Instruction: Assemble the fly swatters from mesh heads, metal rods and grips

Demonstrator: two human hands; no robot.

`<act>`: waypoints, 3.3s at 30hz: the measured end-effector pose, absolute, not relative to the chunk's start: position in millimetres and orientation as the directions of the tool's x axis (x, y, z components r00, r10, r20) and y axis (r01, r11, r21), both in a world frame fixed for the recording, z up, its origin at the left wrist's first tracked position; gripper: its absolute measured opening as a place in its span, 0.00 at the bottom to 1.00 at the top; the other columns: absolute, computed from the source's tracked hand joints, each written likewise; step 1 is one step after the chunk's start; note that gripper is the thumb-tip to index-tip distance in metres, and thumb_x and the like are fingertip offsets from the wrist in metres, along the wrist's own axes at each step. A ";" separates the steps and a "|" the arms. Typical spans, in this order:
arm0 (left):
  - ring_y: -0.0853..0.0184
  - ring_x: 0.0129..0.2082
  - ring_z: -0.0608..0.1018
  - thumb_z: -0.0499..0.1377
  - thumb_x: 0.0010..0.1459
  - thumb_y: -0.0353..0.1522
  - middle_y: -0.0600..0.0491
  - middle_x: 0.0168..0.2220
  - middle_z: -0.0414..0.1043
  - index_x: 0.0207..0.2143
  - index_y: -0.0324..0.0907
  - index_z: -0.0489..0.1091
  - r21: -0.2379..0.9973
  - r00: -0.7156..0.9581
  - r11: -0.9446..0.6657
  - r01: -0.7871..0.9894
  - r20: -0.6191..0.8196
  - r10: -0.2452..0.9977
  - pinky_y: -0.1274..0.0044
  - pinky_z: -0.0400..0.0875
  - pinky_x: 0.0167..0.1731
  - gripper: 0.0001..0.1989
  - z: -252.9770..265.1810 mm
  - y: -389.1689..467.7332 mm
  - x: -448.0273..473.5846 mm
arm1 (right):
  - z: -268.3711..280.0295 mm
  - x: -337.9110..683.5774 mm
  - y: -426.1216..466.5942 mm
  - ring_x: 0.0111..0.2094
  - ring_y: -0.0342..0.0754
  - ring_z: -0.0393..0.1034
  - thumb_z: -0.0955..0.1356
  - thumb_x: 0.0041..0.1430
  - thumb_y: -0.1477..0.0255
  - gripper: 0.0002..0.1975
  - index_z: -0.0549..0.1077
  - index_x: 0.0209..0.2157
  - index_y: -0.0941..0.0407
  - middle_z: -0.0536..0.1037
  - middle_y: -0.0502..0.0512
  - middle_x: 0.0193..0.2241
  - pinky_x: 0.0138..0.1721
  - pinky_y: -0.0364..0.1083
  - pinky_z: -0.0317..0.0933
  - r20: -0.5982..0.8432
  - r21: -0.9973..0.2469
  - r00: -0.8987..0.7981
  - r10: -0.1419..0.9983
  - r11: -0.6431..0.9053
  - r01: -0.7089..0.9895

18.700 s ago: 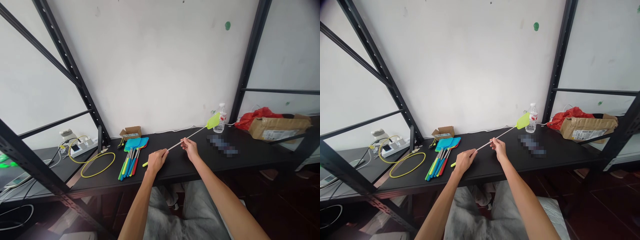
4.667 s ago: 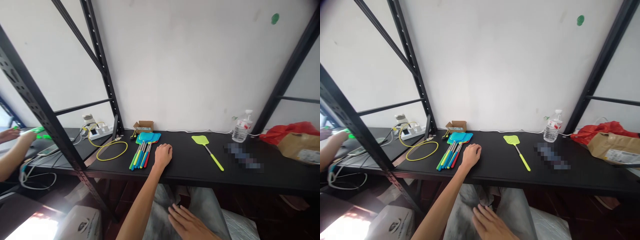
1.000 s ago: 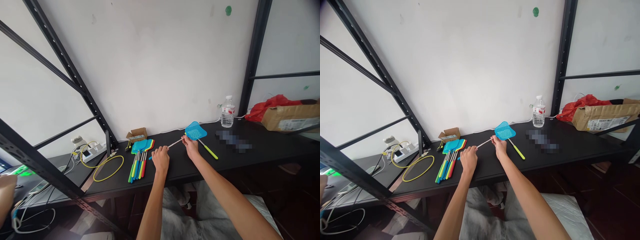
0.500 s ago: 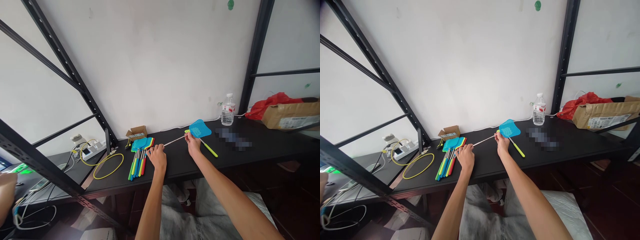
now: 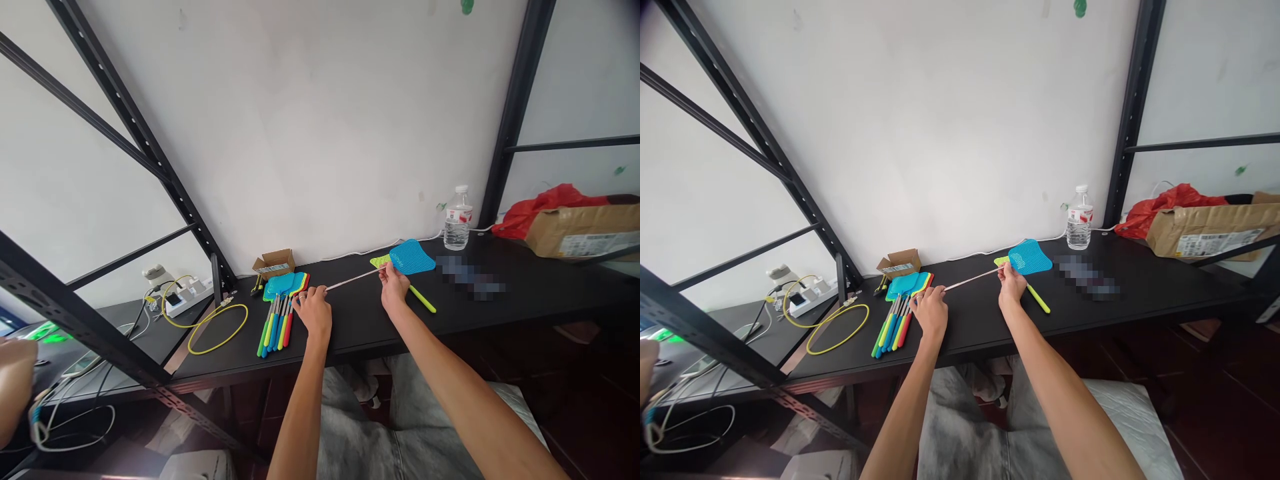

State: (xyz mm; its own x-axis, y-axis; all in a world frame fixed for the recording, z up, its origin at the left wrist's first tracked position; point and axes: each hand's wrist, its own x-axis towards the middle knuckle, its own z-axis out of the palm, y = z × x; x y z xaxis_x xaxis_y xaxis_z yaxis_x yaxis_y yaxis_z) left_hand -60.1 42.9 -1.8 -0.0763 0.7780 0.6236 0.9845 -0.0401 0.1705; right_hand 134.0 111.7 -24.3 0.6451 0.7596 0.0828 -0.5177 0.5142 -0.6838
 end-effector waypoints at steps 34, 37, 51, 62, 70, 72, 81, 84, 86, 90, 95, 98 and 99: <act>0.64 0.40 0.76 0.49 0.67 0.34 0.51 0.39 0.75 0.48 0.46 0.69 0.063 0.254 -0.381 0.922 0.644 0.722 0.75 0.61 0.39 0.12 -2.3 39.8 -54.0 | -21.7 111.5 90.1 0.25 0.43 0.66 0.69 0.55 0.53 0.20 0.76 0.35 0.57 0.76 0.53 0.27 0.22 0.41 0.55 0.371 -0.919 -0.081 0.925 0.354 -0.172; 0.64 0.38 0.76 0.49 0.67 0.39 0.51 0.38 0.76 0.49 0.48 0.70 0.059 0.252 -0.374 0.926 0.641 0.725 0.76 0.61 0.38 0.14 -0.8 37.8 -53.8 | -22.3 111.2 89.5 0.25 0.43 0.66 0.69 0.56 0.54 0.19 0.76 0.35 0.57 0.76 0.54 0.27 0.23 0.41 0.55 0.390 -0.918 -0.153 0.908 0.370 -0.142; 0.68 0.32 0.77 0.44 0.69 0.44 0.53 0.34 0.77 0.46 0.50 0.73 0.105 0.198 -0.324 0.940 0.606 0.771 0.77 0.56 0.28 0.19 -2.1 44.1 -50.2 | -21.5 110.5 91.0 0.26 0.44 0.66 0.70 0.54 0.53 0.20 0.79 0.31 0.57 0.78 0.56 0.26 0.24 0.43 0.56 0.345 -0.925 0.005 0.939 0.341 -0.166; 0.67 0.31 0.76 0.44 0.68 0.45 0.52 0.33 0.76 0.45 0.51 0.74 0.102 0.193 -0.314 0.944 0.601 0.775 0.77 0.54 0.28 0.20 -0.7 43.7 -49.7 | -20.3 113.3 93.9 0.23 0.44 0.65 0.70 0.51 0.50 0.23 0.78 0.27 0.58 0.76 0.56 0.24 0.22 0.43 0.55 0.295 -0.900 0.222 0.929 0.348 -0.262; 0.67 0.30 0.76 0.44 0.68 0.45 0.52 0.31 0.75 0.43 0.51 0.74 0.087 0.216 -0.333 0.939 0.606 0.766 0.77 0.55 0.28 0.20 0.6 42.2 -49.3 | -16.6 120.3 96.3 0.19 0.43 0.63 0.68 0.51 0.46 0.26 0.74 0.24 0.57 0.72 0.54 0.20 0.20 0.44 0.53 0.281 -0.867 0.416 0.865 0.415 -0.278; 0.67 0.30 0.75 0.44 0.68 0.45 0.52 0.31 0.75 0.43 0.51 0.75 0.084 0.223 -0.340 0.937 0.605 0.764 0.77 0.55 0.28 0.21 0.3 42.1 -49.7 | -17.0 121.7 97.0 0.19 0.43 0.62 0.68 0.51 0.45 0.26 0.74 0.24 0.57 0.72 0.54 0.19 0.20 0.44 0.53 0.271 -0.863 0.444 0.854 0.420 -0.280; 0.67 0.31 0.75 0.44 0.68 0.44 0.52 0.31 0.75 0.42 0.50 0.75 0.062 0.230 -0.346 0.936 0.638 0.735 0.75 0.55 0.34 0.20 -3.9 43.4 -52.7 | -20.4 126.8 98.0 0.19 0.43 0.62 0.67 0.52 0.47 0.26 0.73 0.24 0.57 0.72 0.54 0.20 0.18 0.44 0.54 0.231 -0.842 0.525 0.819 0.439 -0.315; 0.66 0.32 0.75 0.44 0.69 0.43 0.52 0.32 0.76 0.42 0.50 0.74 0.063 0.229 -0.348 0.936 0.642 0.732 0.74 0.56 0.34 0.20 -4.1 43.2 -54.1 | -22.2 127.4 99.0 0.19 0.42 0.62 0.67 0.53 0.46 0.26 0.74 0.24 0.57 0.72 0.55 0.20 0.18 0.44 0.54 0.241 -0.837 0.531 0.813 0.451 -0.311; 0.66 0.33 0.75 0.44 0.68 0.43 0.52 0.32 0.76 0.42 0.49 0.74 0.072 0.226 -0.350 0.934 0.639 0.735 0.74 0.56 0.35 0.20 -3.6 42.5 -56.2 | -21.9 127.5 98.6 0.19 0.42 0.62 0.67 0.53 0.46 0.26 0.74 0.25 0.57 0.72 0.55 0.20 0.18 0.44 0.54 0.252 -0.836 0.520 0.816 0.454 -0.308; 0.66 0.36 0.76 0.45 0.68 0.43 0.52 0.34 0.76 0.42 0.49 0.74 0.098 0.214 -0.359 0.928 0.649 0.730 0.75 0.58 0.35 0.19 -2.2 40.6 -61.3 | -18.7 126.9 94.7 0.19 0.41 0.62 0.67 0.52 0.46 0.26 0.75 0.26 0.57 0.73 0.54 0.21 0.18 0.43 0.52 0.257 -0.839 0.442 0.859 0.425 -0.339; 0.67 0.36 0.75 0.45 0.68 0.42 0.52 0.35 0.77 0.43 0.48 0.74 0.118 0.200 -0.359 0.926 0.653 0.731 0.76 0.60 0.35 0.18 -1.6 40.1 -62.0 | -15.8 119.1 85.9 0.21 0.42 0.64 0.67 0.54 0.46 0.26 0.77 0.30 0.57 0.76 0.55 0.25 0.20 0.43 0.53 0.296 -0.902 0.162 0.941 0.331 -0.276; 0.67 0.37 0.75 0.46 0.68 0.42 0.52 0.36 0.77 0.44 0.48 0.74 0.126 0.203 -0.370 0.921 0.655 0.728 0.77 0.61 0.35 0.18 -1.6 40.4 -60.6 | -16.4 112.8 81.0 0.23 0.43 0.65 0.68 0.54 0.50 0.23 0.77 0.30 0.57 0.77 0.56 0.27 0.21 0.43 0.54 0.357 -0.929 -0.101 0.929 0.342 -0.138; 0.67 0.37 0.75 0.46 0.68 0.42 0.52 0.36 0.77 0.44 0.48 0.74 0.126 0.207 -0.375 0.919 0.653 0.729 0.78 0.61 0.35 0.18 -1.5 40.3 -60.1 | -16.9 111.5 79.9 0.23 0.43 0.65 0.68 0.55 0.51 0.22 0.77 0.30 0.57 0.77 0.56 0.27 0.22 0.43 0.54 0.367 -0.929 -0.154 0.917 0.352 -0.117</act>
